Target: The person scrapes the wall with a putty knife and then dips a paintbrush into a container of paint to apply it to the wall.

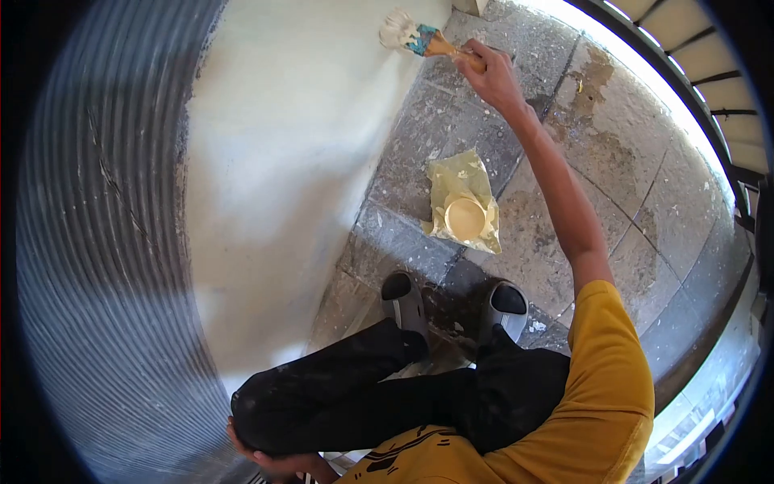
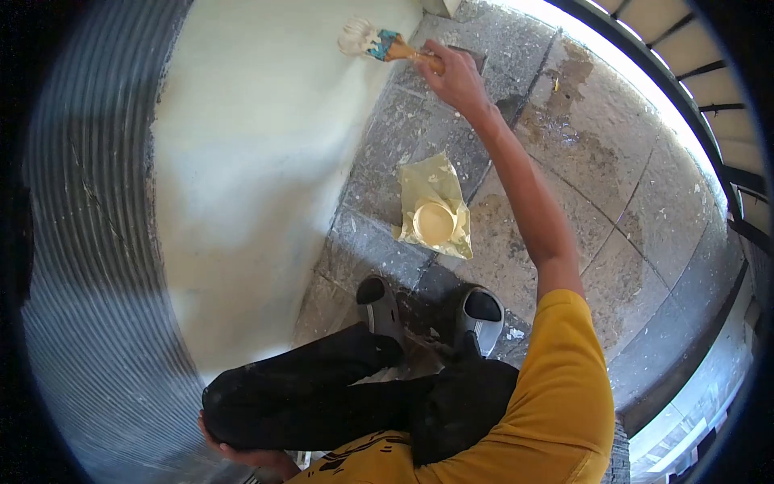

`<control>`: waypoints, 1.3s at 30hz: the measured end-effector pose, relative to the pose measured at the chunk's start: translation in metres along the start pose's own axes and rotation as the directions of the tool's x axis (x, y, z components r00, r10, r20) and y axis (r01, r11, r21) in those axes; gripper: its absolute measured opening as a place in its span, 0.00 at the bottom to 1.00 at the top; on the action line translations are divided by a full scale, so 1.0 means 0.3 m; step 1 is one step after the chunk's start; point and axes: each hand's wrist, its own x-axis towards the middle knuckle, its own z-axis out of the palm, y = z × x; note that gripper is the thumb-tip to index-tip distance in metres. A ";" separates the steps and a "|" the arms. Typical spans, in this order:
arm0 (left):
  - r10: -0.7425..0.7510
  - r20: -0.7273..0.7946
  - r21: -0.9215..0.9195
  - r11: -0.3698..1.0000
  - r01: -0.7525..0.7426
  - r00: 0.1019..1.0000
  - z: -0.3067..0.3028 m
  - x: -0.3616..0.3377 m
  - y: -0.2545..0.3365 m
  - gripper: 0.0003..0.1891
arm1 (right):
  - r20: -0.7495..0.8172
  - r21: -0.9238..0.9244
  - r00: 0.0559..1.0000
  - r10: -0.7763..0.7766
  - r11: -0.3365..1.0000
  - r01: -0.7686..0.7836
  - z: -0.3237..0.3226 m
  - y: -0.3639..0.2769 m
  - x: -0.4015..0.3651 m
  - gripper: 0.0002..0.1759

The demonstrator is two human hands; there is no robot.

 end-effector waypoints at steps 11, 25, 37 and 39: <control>-0.041 -0.025 -0.043 0.998 0.040 0.999 0.037 -0.008 0.023 0.36 | 0.149 -0.196 0.976 0.159 0.972 -0.129 -0.108 0.005 -0.006 0.23; 0.191 0.594 -0.464 0.875 0.138 0.781 0.401 0.031 0.077 0.32 | -0.140 0.000 0.990 -0.012 1.000 0.012 -0.282 -0.302 -0.028 0.18; 0.151 0.627 -0.219 0.976 -0.013 0.764 0.633 0.006 0.160 0.34 | 0.086 -0.106 0.966 -0.243 0.962 0.251 -0.184 -0.112 0.126 0.13; 0.020 0.509 -0.091 0.995 0.031 0.861 0.584 -0.019 0.166 0.34 | 0.144 -0.022 0.949 -0.280 0.958 0.286 -0.115 -0.020 0.141 0.09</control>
